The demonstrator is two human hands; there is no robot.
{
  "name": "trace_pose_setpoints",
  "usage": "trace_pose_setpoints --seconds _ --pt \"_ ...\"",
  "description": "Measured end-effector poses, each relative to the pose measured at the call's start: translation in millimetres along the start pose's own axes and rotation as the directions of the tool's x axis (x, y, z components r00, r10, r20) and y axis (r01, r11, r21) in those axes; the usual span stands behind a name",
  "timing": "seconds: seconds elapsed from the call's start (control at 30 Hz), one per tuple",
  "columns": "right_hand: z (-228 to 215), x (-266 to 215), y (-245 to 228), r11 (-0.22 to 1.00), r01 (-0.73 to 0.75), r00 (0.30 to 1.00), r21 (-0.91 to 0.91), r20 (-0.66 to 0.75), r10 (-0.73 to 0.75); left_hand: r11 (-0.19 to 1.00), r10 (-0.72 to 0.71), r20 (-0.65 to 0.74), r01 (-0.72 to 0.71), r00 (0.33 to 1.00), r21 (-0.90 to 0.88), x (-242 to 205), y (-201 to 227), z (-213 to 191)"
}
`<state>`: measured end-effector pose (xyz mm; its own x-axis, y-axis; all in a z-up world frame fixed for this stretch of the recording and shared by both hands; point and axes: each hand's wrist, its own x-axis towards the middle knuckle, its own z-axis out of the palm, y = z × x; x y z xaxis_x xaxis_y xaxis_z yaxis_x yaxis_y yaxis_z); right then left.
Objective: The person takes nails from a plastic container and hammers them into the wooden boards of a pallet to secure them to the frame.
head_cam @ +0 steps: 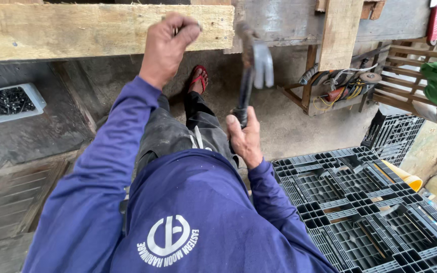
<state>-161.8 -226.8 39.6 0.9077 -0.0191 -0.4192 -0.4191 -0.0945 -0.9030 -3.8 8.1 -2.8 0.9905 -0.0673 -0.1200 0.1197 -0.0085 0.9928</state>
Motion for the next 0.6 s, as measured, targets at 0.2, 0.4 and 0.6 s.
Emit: trace_pose_setpoints --seconds 0.2,0.4,0.6 --pt "1.4 -3.7 15.3 0.995 -0.103 0.994 -0.018 0.025 0.103 0.836 0.440 0.065 -0.435 0.896 0.333 30.7 -21.1 0.7" --pt "14.8 7.2 14.1 0.978 -0.081 0.997 -0.192 -0.008 0.081 0.817 0.463 0.151 -0.487 0.873 0.309 34.1 -22.4 -3.3" --pt "7.8 -5.8 -19.1 0.999 -0.038 0.999 0.031 0.013 0.038 0.848 0.404 0.197 -0.447 0.893 0.286 30.8 -22.7 -4.5"
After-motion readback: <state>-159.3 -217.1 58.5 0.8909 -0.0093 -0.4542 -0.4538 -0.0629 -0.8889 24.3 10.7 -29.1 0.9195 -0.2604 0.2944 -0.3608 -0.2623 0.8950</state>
